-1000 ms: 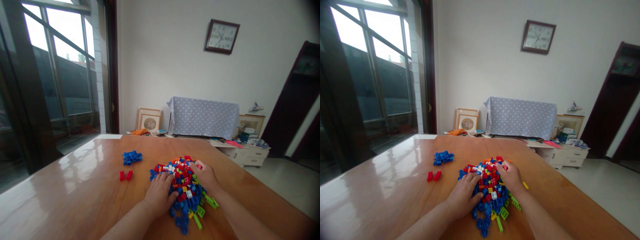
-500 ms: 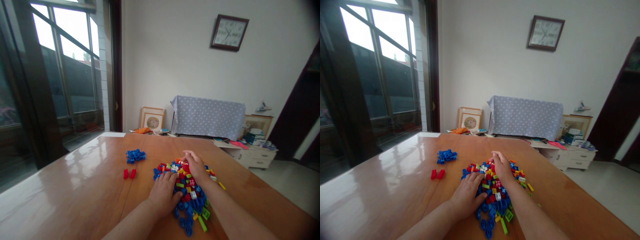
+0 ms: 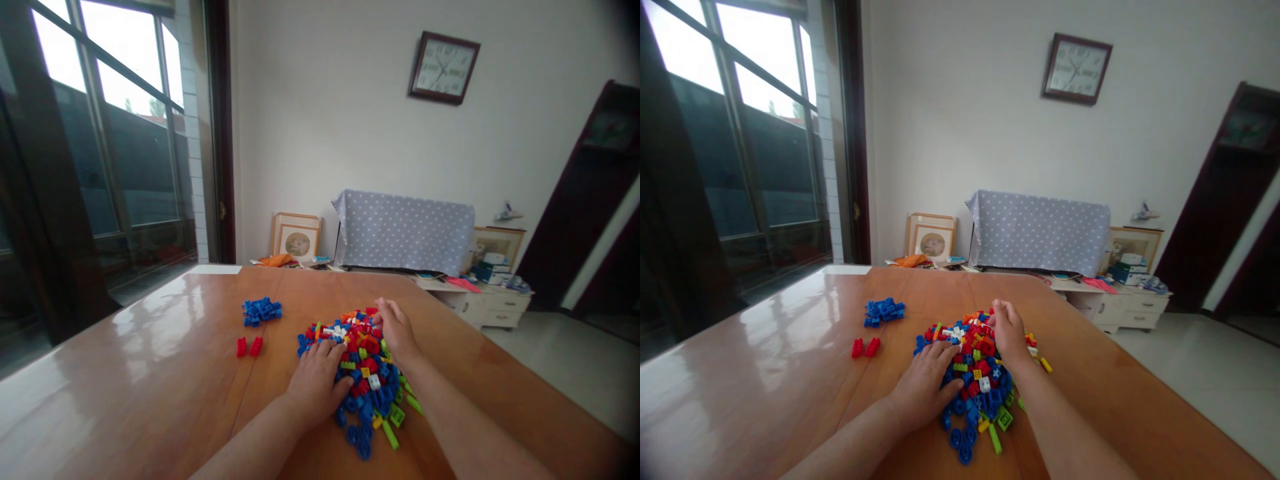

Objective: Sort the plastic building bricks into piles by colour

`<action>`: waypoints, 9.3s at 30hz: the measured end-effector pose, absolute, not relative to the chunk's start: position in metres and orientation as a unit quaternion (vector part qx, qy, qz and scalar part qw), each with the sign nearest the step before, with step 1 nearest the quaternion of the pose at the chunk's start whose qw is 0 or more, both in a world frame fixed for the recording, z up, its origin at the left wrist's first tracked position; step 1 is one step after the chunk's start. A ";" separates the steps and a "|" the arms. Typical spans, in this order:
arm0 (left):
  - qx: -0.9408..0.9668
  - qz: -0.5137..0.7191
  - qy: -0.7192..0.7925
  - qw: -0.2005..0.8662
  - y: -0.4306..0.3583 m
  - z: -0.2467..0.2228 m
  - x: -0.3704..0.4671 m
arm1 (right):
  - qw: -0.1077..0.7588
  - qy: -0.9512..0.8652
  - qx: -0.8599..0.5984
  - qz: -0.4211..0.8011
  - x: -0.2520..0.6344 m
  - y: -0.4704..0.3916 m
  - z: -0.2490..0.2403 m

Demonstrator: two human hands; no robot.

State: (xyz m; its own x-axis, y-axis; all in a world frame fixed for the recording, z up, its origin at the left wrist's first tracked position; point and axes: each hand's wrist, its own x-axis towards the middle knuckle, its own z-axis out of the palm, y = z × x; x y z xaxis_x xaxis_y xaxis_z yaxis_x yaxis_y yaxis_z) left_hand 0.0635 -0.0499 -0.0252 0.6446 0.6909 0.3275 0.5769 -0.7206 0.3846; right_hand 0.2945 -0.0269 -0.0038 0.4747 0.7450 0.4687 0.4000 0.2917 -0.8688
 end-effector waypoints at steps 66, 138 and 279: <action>0.899 0.231 0.354 0.116 -0.047 -0.031 0.064 | 0.214 -0.665 -0.715 -0.024 0.360 -0.147 -0.063; 0.896 0.223 0.361 0.132 -0.050 -0.027 0.063 | 0.591 -0.504 -0.613 0.144 0.305 -0.030 -0.019; 0.825 0.286 0.453 0.179 -0.017 -0.023 0.051 | 0.312 -0.577 -0.754 0.031 0.366 -0.051 -0.017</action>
